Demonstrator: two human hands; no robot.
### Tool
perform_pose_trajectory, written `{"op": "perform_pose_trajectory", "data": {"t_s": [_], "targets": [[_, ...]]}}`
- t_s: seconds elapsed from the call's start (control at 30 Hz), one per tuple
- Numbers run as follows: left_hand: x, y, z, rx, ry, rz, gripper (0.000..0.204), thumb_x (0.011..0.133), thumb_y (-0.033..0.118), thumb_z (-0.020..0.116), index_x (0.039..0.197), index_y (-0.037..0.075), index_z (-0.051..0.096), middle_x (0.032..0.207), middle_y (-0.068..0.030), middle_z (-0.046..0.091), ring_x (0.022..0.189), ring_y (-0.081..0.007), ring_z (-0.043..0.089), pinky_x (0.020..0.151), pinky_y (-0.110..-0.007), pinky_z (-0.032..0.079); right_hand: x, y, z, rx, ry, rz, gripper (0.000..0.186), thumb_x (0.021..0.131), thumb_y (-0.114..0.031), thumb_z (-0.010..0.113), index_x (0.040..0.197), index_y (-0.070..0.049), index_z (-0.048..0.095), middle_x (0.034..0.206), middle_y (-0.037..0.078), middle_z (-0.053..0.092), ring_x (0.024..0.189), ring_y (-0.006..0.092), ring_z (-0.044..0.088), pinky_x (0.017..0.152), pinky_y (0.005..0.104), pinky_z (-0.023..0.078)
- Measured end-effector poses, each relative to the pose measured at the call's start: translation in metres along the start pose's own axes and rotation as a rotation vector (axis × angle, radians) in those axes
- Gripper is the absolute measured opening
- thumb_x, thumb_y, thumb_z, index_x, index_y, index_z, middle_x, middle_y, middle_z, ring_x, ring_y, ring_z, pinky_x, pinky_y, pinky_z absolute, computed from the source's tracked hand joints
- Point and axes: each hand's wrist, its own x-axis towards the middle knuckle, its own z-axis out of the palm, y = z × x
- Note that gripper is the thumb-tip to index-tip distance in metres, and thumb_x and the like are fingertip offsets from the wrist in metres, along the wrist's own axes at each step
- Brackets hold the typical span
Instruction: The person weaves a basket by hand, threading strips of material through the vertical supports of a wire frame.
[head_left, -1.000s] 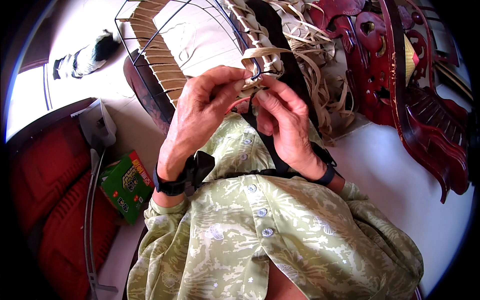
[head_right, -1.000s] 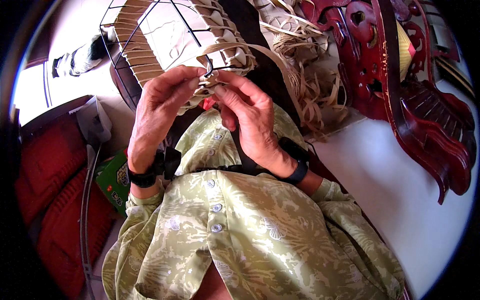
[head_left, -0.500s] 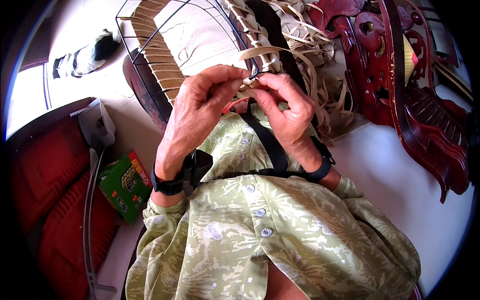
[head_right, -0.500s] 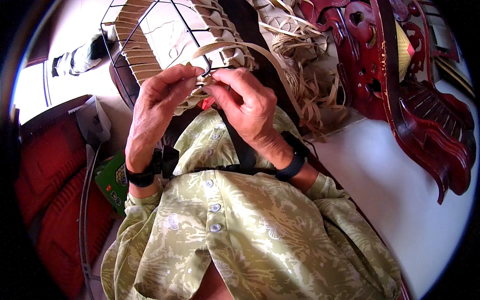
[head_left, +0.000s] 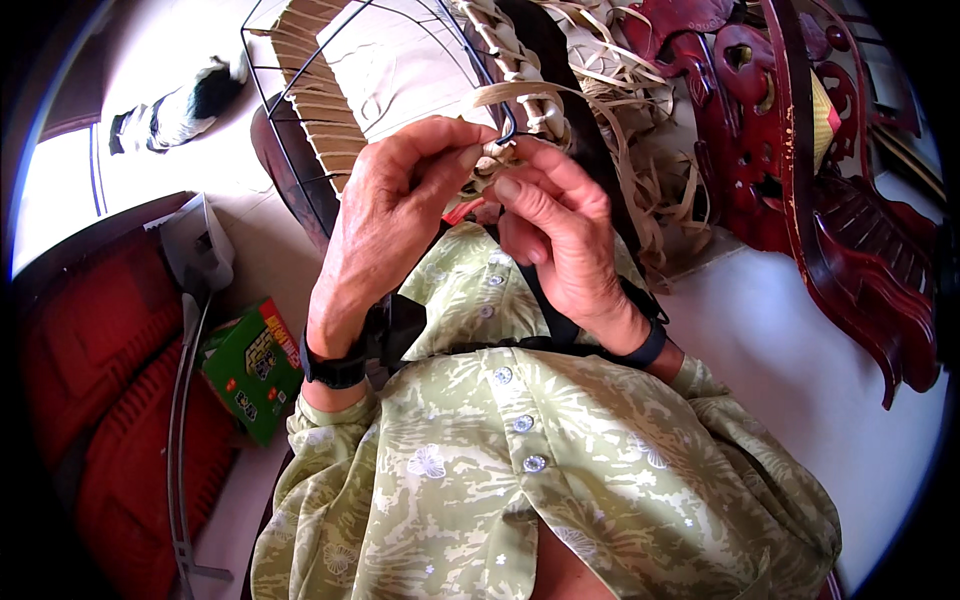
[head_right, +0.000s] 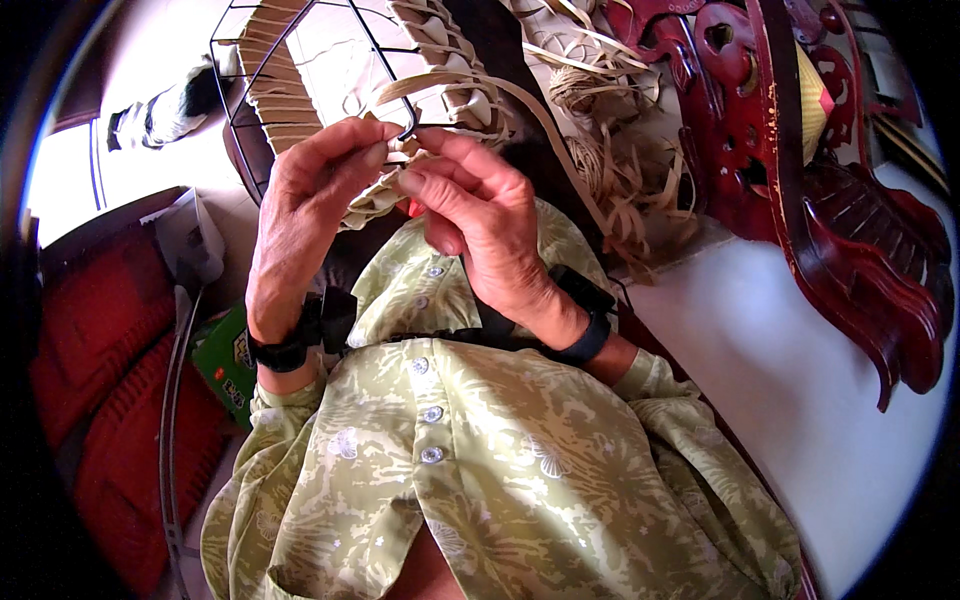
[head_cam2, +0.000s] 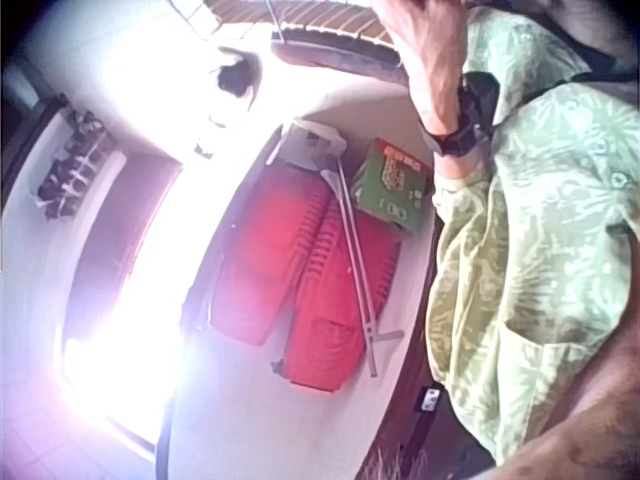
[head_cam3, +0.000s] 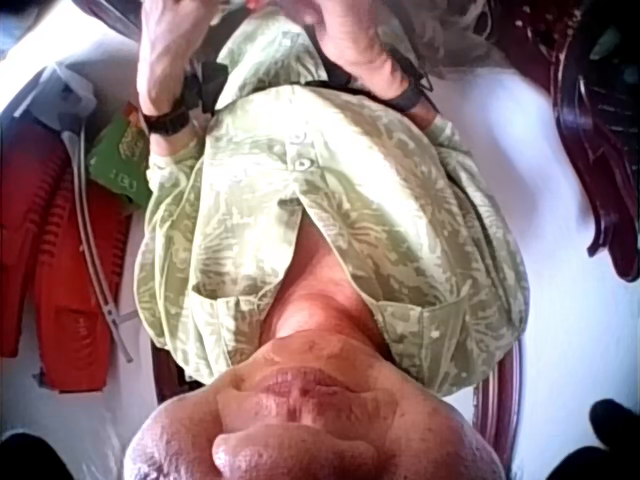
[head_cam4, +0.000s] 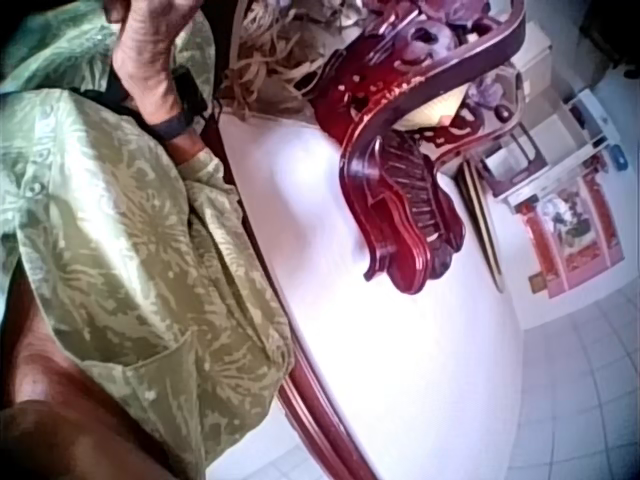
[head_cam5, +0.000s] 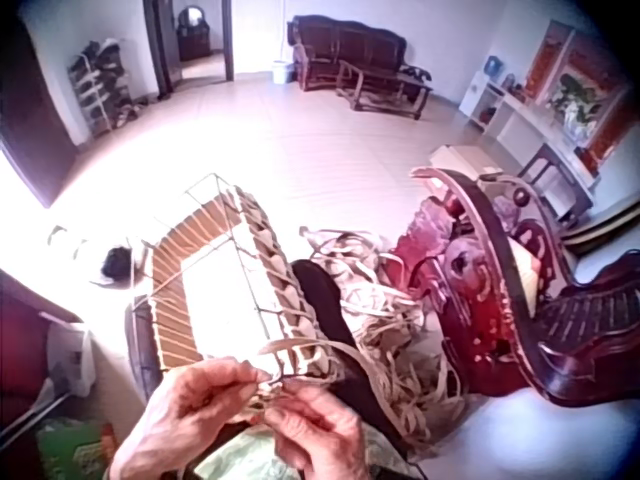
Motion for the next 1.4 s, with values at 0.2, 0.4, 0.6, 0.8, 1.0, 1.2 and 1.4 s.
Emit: {"op": "perform_pose_trajectory", "data": {"t_s": [0.2,0.4,0.6,0.8,1.0,1.2,1.4], "targets": [[0.001,0.004,0.002,-0.108,-0.010,-0.039,0.018,0.098,0.008,0.060,0.111,-0.002,0.069,0.082,-0.0006,0.067,0.075,-0.0044,0.056,0.067,-0.022,0.048,0.006,0.004,0.008,0.058,-0.114,0.025,0.037,0.097,-0.012,0.064,0.133,-0.009,0.058,0.091,0.005,0.071,0.049,0.0042,0.047,0.044,0.0201,0.035],[-0.002,-0.003,0.003,-0.098,0.000,-0.007,0.018,0.097,0.006,0.061,0.111,-0.001,0.070,0.082,-0.0002,0.067,0.075,-0.0044,0.057,0.068,-0.021,0.047,0.010,0.007,0.001,-0.386,0.030,-0.127,0.020,0.098,-0.017,0.064,0.114,-0.003,0.065,0.075,0.002,0.070,0.050,0.0039,0.055,0.044,0.0184,0.041],[-0.005,-0.001,-0.001,0.012,-0.007,-0.025,0.020,0.098,0.006,0.061,0.115,0.000,0.069,0.098,0.0012,0.069,0.091,-0.0047,0.059,0.083,-0.020,0.046,0.010,-0.024,-0.025,-1.461,0.047,-0.703,0.018,0.085,-0.022,0.076,0.091,-0.006,0.068,0.075,0.004,0.068,0.058,0.0171,0.065,0.051,0.0325,0.050],[-0.004,0.002,0.002,-0.034,-0.024,-0.055,0.020,0.098,0.003,0.059,0.114,-0.001,0.069,0.098,0.0010,0.069,0.090,-0.0041,0.058,0.082,-0.020,0.045,-0.032,-0.108,-0.035,-1.588,-0.158,-0.656,0.027,0.068,-0.016,0.087,0.070,-0.003,0.064,0.096,0.007,0.064,0.083,0.0207,0.059,0.064,0.0315,0.047],[-0.001,-0.001,0.003,-0.038,0.060,0.059,0.018,0.098,0.007,0.060,0.110,-0.001,0.070,0.081,0.0033,0.063,0.073,-0.0025,0.050,0.065,-0.019,0.042,-0.051,-0.145,-0.042,-0.867,-0.672,-0.629,0.041,0.084,-0.039,0.076,0.065,-0.006,0.060,0.071,0.003,0.062,0.064,0.0223,0.057,0.068,0.0389,0.043],[-0.007,0.004,0.009,-0.055,0.029,0.028,0.016,0.097,0.006,0.061,0.107,-0.001,0.071,0.082,0.0023,0.065,0.071,-0.0025,0.051,0.063,-0.020,0.042,-0.129,-0.199,-0.055,-1.253,-0.098,-0.626,0.033,0.094,-0.032,0.066,0.079,-0.002,0.066,0.064,0.000,0.060,0.047,0.0120,0.048,0.047,0.0270,0.038],[-0.004,-0.010,0.010,0.015,0.072,0.168,0.015,0.095,0.002,0.062,0.106,0.001,0.072,0.075,0.0004,0.059,0.063,-0.0054,0.048,0.057,-0.022,0.038,-0.123,-0.175,-0.072,-1.266,0.540,0.330,0.014,0.091,-0.014,0.066,0.100,-0.004,0.069,0.071,-0.001,0.062,0.058,0.0054,0.053,0.048,0.0210,0.043]]}}
